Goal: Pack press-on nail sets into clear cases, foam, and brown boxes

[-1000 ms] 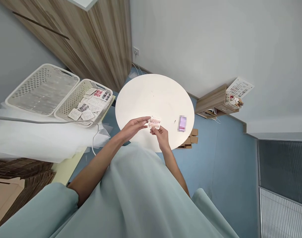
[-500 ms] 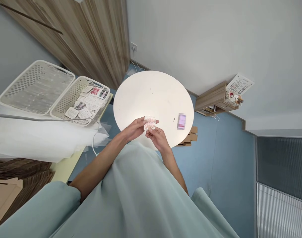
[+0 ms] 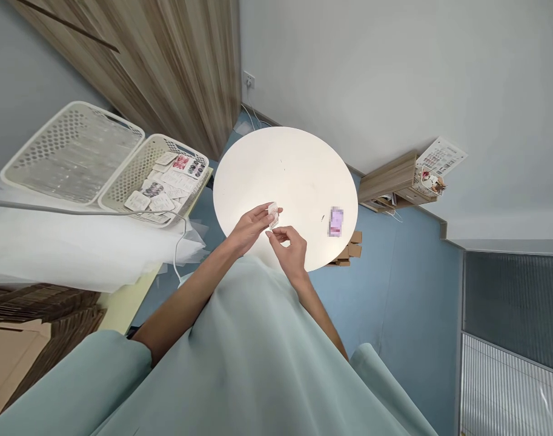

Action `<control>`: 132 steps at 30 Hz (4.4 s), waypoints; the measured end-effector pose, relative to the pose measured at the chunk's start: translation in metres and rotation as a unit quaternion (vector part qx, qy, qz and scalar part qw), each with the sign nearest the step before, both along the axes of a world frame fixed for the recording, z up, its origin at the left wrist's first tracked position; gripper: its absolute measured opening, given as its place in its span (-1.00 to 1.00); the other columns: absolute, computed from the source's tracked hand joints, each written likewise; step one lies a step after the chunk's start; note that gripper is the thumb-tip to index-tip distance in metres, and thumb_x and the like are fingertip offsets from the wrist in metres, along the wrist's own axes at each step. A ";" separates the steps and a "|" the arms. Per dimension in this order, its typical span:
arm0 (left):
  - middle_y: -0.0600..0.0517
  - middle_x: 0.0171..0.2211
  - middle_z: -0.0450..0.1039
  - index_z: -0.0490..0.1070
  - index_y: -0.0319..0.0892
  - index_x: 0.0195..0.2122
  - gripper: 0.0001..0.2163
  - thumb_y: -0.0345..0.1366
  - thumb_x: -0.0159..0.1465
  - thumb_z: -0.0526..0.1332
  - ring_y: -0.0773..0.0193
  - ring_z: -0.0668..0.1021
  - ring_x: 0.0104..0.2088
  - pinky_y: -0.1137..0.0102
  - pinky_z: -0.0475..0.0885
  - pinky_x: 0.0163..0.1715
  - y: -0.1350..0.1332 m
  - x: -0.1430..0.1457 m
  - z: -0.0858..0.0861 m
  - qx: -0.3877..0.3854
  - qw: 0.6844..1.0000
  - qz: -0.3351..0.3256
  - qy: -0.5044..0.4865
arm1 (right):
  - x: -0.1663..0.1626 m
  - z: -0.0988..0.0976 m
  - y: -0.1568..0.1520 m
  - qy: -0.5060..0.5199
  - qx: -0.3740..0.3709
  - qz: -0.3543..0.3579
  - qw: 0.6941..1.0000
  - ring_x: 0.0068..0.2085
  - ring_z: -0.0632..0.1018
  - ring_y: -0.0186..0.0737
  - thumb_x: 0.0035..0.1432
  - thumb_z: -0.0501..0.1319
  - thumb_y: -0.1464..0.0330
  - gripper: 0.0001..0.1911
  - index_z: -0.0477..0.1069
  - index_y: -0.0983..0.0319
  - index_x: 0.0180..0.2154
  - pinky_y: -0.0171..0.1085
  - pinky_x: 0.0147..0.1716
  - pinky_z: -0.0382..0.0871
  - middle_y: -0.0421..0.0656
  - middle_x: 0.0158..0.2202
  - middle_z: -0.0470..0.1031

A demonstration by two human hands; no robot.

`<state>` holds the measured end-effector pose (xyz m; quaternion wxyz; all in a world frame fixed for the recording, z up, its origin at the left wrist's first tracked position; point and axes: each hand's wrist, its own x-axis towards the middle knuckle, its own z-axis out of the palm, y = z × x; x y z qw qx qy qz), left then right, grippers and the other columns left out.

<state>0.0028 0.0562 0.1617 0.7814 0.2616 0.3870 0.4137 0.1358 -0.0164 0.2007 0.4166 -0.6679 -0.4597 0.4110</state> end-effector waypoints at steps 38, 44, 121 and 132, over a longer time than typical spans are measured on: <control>-0.28 0.19 0.63 0.62 -0.18 0.20 -0.37 0.06 0.19 0.57 -0.30 0.56 0.31 -0.14 0.37 0.36 -0.005 -0.027 0.005 0.019 0.994 -0.061 -0.089 | 0.012 -0.010 0.011 0.271 -0.147 -0.005 0.951 -0.39 0.53 -0.30 0.10 0.49 -0.03 -0.58 0.51 0.16 -0.38 -0.25 -0.31 0.46 -0.20 -0.35 0.54; -0.30 0.17 0.64 0.54 -0.18 0.28 -0.24 0.02 0.11 0.63 -0.26 0.60 0.26 -0.15 0.32 0.39 -0.004 -0.024 0.009 0.010 1.000 0.006 0.023 | 0.004 0.008 0.004 0.090 -0.060 -0.050 0.993 -0.30 0.63 -0.18 0.19 0.45 0.01 -0.66 0.59 0.14 -0.27 -0.17 -0.17 0.53 -0.17 -0.29 0.64; -0.10 -0.23 0.70 0.55 -0.12 -0.19 -0.45 0.33 0.22 0.39 0.18 0.63 -0.42 0.21 0.57 -0.25 -0.024 -0.030 0.016 0.137 0.947 -0.070 0.283 | 0.061 -0.009 0.021 0.083 -0.041 0.028 0.995 -0.25 0.65 -0.17 0.24 0.37 -0.18 -0.49 0.52 0.14 -0.28 -0.13 -0.09 0.60 -0.17 -0.35 0.60; -0.08 -0.26 0.70 0.58 -0.12 -0.19 -0.46 0.30 0.19 0.44 0.25 0.57 -0.49 0.21 0.60 -0.26 -0.025 -0.026 0.019 0.092 0.958 -0.047 0.267 | 0.066 -0.008 0.014 0.028 -0.011 0.038 0.999 -0.28 0.63 -0.20 0.35 0.29 -0.13 -0.56 0.53 0.10 -0.24 -0.18 -0.16 0.55 -0.20 -0.33 0.57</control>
